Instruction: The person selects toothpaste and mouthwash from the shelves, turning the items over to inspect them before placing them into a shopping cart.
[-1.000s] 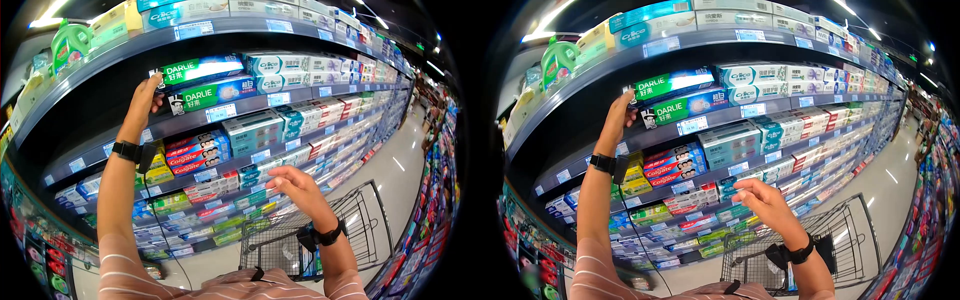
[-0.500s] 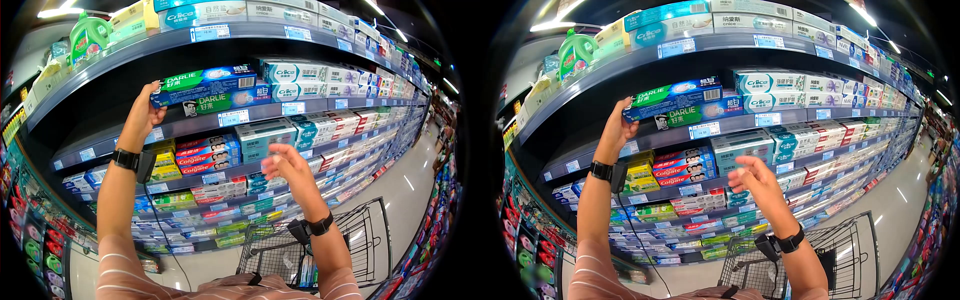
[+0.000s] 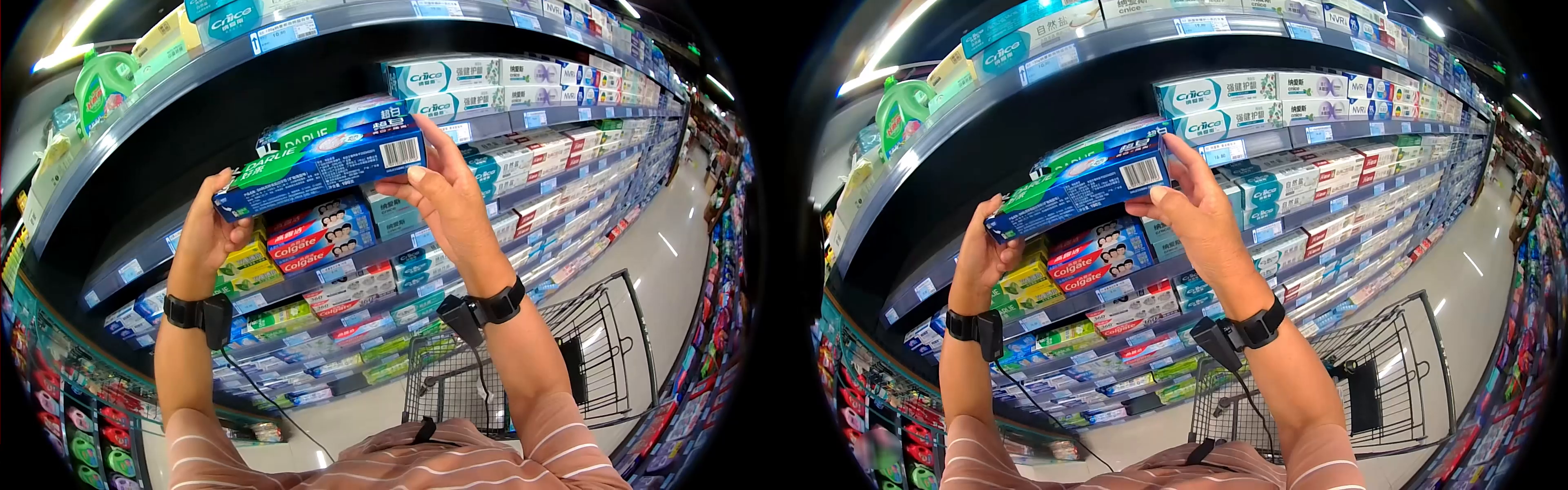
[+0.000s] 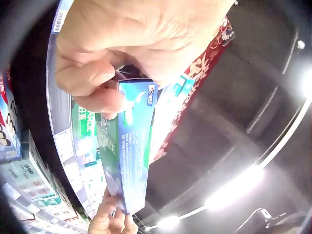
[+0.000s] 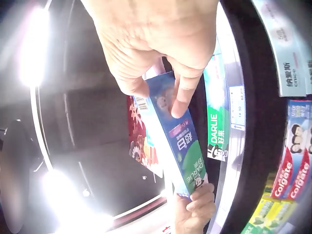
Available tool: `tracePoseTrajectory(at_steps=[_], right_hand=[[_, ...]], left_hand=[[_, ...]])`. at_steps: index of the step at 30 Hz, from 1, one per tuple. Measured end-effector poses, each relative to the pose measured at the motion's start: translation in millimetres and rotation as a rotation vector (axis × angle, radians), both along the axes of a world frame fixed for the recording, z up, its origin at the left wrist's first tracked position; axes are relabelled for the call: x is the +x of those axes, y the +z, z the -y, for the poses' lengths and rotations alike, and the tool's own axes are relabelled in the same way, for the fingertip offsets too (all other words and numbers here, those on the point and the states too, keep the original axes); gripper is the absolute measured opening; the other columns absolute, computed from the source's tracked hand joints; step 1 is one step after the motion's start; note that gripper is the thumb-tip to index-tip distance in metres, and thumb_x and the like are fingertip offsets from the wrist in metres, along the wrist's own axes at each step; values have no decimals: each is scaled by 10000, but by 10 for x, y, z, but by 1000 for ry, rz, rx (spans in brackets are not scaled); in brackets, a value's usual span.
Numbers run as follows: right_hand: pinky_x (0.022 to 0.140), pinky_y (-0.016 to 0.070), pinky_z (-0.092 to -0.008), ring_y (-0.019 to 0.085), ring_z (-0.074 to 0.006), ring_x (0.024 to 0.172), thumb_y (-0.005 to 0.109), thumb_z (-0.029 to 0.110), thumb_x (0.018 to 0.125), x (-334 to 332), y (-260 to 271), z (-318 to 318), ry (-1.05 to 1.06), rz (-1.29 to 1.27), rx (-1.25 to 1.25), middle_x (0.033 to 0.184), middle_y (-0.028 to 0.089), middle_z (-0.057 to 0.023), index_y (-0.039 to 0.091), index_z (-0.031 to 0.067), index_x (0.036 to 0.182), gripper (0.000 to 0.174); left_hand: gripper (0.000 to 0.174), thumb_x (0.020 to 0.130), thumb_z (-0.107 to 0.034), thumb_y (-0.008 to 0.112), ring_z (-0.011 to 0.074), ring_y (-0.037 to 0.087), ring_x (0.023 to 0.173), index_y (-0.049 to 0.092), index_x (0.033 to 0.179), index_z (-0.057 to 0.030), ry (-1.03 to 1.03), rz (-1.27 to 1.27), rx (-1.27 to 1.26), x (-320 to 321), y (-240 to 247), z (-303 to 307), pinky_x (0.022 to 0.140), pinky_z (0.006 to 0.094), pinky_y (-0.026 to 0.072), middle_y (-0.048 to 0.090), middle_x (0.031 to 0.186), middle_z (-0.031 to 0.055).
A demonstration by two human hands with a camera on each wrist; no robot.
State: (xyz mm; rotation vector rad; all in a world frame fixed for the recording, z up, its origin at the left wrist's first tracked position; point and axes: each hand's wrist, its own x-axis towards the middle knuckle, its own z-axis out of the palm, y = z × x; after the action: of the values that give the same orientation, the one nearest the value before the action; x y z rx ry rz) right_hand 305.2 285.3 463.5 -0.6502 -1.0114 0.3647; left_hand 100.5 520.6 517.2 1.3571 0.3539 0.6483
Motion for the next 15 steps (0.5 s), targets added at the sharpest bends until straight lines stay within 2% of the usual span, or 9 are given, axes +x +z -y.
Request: tracePoseTrajectory(at_steps=[7,10,15], right_hand=[[957,589,-395,688,-281,1087,572,108,960,26,-99,10,-25,-54,-28,1246,576,-170,268,-41,1551,681],[958,589,-424,672,-284,1106,585,170,989,41,-137,4,-35,-55,-39,1256,563,-157,331,-28,1525,625],[955,590,-418,675,-285,1103,584,189,996,32,-155,9,-32,-63,-35,1260,562,-163,332,-37,1520,624]], left_hand=[[531,999,-555,534,83,476,368,636,747,-99,-71,-93,-23,-2,-31,4,331,185,318,586,554,40],[554,1001,-572,520,79,463,359,619,720,-104,-63,-105,-6,4,-63,-13,324,188,303,572,541,33],[552,1002,-571,524,74,461,359,614,713,-110,-31,-121,6,6,-69,34,325,184,299,569,539,27]])
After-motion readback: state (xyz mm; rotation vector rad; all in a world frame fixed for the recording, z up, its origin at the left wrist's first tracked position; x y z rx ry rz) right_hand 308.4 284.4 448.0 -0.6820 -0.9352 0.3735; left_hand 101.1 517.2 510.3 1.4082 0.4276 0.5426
